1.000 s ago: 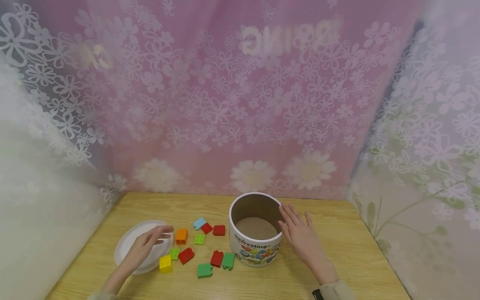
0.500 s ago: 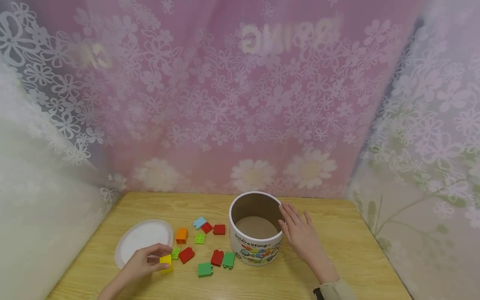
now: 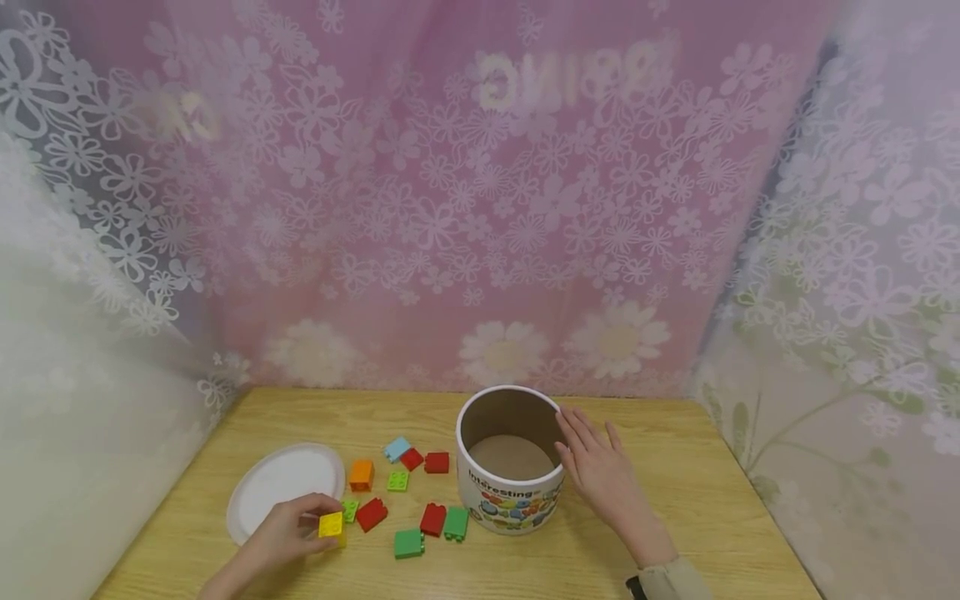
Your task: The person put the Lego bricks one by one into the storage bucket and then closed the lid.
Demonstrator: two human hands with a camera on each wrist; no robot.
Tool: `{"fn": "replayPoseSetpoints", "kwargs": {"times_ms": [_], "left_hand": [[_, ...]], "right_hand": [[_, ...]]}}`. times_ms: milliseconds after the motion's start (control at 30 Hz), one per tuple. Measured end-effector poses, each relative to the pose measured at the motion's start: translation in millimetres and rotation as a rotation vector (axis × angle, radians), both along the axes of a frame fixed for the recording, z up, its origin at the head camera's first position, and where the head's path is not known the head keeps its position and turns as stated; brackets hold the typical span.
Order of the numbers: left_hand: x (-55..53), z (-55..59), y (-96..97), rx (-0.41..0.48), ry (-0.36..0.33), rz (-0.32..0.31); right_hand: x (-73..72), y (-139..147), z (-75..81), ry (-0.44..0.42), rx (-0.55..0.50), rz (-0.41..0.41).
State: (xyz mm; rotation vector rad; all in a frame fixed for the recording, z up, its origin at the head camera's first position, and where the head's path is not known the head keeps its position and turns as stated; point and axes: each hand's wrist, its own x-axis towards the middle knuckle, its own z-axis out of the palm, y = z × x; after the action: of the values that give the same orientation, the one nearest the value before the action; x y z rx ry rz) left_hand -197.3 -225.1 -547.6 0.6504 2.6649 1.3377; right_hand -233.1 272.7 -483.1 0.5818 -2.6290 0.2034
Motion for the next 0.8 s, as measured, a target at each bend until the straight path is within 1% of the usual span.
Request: {"fn": "replayPoseSetpoints", "kwargs": {"times_ms": [100, 233, 367, 467, 533, 633, 800], "left_hand": [[-3.4, 3.1, 3.1, -0.025, 0.056, 0.007], [-10.3, 10.7, 8.3, -0.049, 0.094, 0.033], [-17.0, 21.3, 15.3, -0.056, 0.095, 0.068], [-21.9, 28.5, 21.3, -0.059, 0.098, 0.078], [-25.2, 32.7, 25.0, -0.058, 0.109, 0.077], [-30.3, 38.4, 30.4, -0.057, 0.143, 0.064], [-37.0, 49.4, 40.0, -0.046, 0.161, 0.047]], "right_hand": [[0.3, 0.6, -0.3, -0.01, -0.004, -0.002], [0.5, 1.2, -0.9, -0.009, -0.008, -0.004], [0.8, 1.4, -1.0, -0.005, -0.012, -0.006], [1.1, 1.1, -0.2, -0.007, -0.018, -0.007], [1.4, 0.4, 0.4, -0.01, -0.023, -0.005], [1.8, -0.6, 1.5, -0.016, -0.025, -0.005], [0.6, -0.8, 1.0, -0.041, -0.021, -0.011]]}}
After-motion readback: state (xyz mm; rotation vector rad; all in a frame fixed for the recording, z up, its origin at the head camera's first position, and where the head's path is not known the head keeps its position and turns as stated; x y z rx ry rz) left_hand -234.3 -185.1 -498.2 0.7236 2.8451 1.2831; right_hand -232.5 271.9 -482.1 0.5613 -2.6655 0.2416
